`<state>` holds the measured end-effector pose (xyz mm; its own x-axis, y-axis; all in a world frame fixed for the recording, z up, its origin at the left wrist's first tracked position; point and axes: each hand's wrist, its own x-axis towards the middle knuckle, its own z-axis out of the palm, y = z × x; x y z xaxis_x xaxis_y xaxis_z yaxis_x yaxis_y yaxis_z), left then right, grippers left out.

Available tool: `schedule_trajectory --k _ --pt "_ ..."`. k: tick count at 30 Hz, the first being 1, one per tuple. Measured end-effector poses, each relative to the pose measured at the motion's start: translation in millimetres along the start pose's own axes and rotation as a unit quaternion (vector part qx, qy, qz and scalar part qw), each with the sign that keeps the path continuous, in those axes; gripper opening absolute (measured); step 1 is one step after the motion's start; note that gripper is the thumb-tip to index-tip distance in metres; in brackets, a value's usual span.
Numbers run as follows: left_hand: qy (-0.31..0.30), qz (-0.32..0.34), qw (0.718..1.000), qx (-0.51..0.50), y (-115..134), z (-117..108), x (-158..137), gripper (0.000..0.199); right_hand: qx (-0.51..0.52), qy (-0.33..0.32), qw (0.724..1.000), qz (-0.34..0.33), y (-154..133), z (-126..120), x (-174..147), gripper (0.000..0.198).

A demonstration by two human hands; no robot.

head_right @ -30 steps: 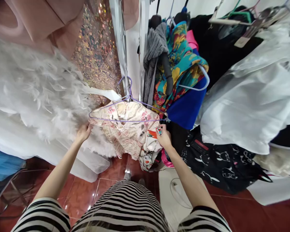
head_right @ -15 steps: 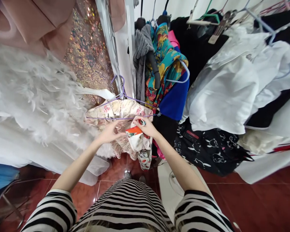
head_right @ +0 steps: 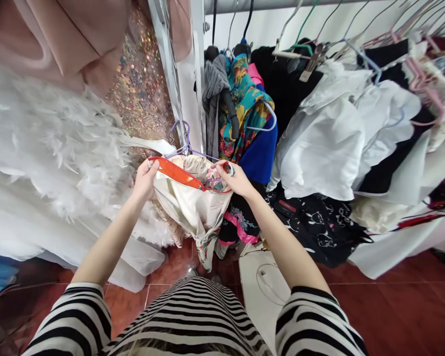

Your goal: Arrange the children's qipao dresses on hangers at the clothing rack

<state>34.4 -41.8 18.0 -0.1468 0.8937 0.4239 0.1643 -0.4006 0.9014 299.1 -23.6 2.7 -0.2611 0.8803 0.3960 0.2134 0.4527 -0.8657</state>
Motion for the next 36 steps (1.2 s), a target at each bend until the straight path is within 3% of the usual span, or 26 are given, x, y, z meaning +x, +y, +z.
schedule_trajectory --k 7,10,15,17,19,21,24,30,33,36 --pt "0.102 -0.030 0.994 -0.035 6 -28 6 0.038 -0.126 0.026 0.991 0.033 5 -23 0 0.059" --pt "0.122 -0.026 0.992 -0.028 6 -32 5 0.041 -0.160 -0.036 0.985 0.053 11 -27 -4 0.063" --pt "0.145 -0.005 0.989 -0.006 6 -38 7 0.040 -0.113 -0.188 0.972 0.082 19 -36 -11 0.059" --pt "0.157 0.003 0.988 0.007 6 -42 9 0.038 -0.132 -0.210 0.963 0.103 26 -41 -13 0.052" --pt "0.160 0.006 0.987 0.020 6 -45 10 0.035 -0.128 -0.161 0.972 0.118 35 -43 -14 0.044" --pt "0.147 0.001 0.988 0.036 5 -47 10 0.031 -0.067 -0.046 0.987 0.135 44 -42 -12 0.037" --pt "0.118 -0.014 0.990 0.074 3 -48 9 0.025 0.048 0.079 0.976 0.198 53 -35 -9 0.028" --pt "0.078 -0.045 0.988 0.124 -5 -42 3 0.010 0.182 0.030 0.937 0.296 44 -23 -13 0.021" --pt "0.064 -0.049 0.985 0.154 -12 -39 1 0.007 0.208 -0.003 0.937 0.282 42 -20 -16 0.033" --pt "0.053 -0.044 0.981 0.181 -20 -35 1 0.006 0.205 0.022 0.946 0.251 48 -23 -12 0.041"
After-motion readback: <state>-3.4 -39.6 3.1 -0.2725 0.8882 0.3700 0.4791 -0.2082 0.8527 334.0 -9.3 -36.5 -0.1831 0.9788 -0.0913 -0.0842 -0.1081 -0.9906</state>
